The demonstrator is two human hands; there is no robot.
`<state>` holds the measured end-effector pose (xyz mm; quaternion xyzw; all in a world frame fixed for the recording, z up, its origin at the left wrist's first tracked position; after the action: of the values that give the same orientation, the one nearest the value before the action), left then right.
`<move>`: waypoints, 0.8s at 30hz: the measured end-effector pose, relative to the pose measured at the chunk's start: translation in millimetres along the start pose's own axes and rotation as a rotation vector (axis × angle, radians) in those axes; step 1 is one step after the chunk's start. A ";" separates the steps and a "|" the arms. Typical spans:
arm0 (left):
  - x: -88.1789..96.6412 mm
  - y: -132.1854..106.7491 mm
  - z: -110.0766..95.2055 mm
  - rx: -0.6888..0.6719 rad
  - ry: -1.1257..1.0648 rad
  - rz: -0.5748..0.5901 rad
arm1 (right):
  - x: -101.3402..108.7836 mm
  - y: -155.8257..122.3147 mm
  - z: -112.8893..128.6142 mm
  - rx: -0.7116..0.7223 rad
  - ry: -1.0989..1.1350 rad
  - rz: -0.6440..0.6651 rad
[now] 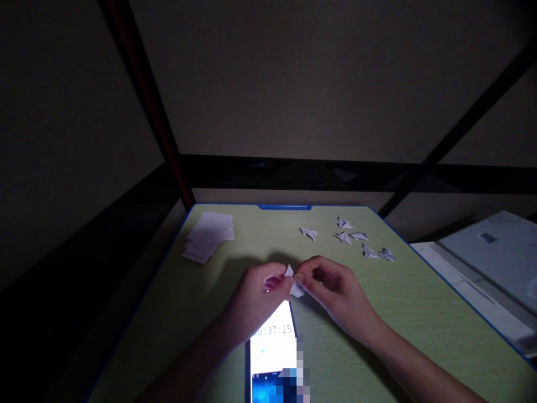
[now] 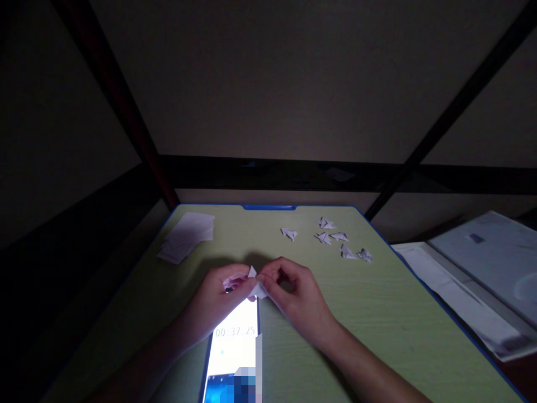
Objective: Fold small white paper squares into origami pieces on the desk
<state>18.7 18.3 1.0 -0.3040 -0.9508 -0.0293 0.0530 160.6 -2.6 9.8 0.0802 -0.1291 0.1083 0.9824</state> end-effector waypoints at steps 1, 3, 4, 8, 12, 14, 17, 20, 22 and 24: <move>0.1 0.3 0.4 0.003 -0.014 -0.007 | 0.1 0.1 0.4 0.000 0.001 -0.002; 0.5 1.1 0.7 0.007 -0.037 -0.021 | 0.1 0.2 1.1 0.000 -0.005 -0.004; 0.7 1.5 0.6 0.006 -0.044 -0.026 | -0.1 0.3 1.3 -0.003 -0.008 0.002; 2.2 2.6 0.7 0.010 -0.065 -0.039 | -1.2 0.4 -0.2 -0.026 -0.027 0.015; 2.4 2.6 1.3 -0.015 -0.067 -0.046 | -0.7 1.0 -1.2 -0.036 -0.085 -0.015; 2.1 2.2 2.1 -0.033 -0.068 -0.056 | -0.6 1.4 -0.9 -0.041 -0.113 -0.017; 1.8 1.7 4.4 -0.037 -0.065 -0.066 | -1.2 1.6 0.2 -0.041 -0.158 0.006; 2.1 2.5 5.9 -0.040 -0.062 -0.062 | -1.3 1.4 1.7 -0.016 -0.186 0.014; 2.7 3.4 5.9 -0.041 -0.064 -0.060 | -0.8 1.3 2.7 0.010 -0.192 0.002; 3.2 4.0 5.8 -0.033 -0.070 -0.059 | -0.4 1.3 3.3 0.023 -0.197 -0.008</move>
<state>17.9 23.9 -4.3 -0.2773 -0.9600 -0.0357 0.0138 159.1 -1.9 13.1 0.1023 -0.2234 0.0974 0.9644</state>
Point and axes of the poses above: each hand's wrist, its own y-axis towards the middle knuckle, its own x-axis out of the back of the hand, z = x × y, the point moved 3 cm from there along y, towards the middle knuckle, and after that the axes turned 8 degrees about z, right-handed, at the moved point
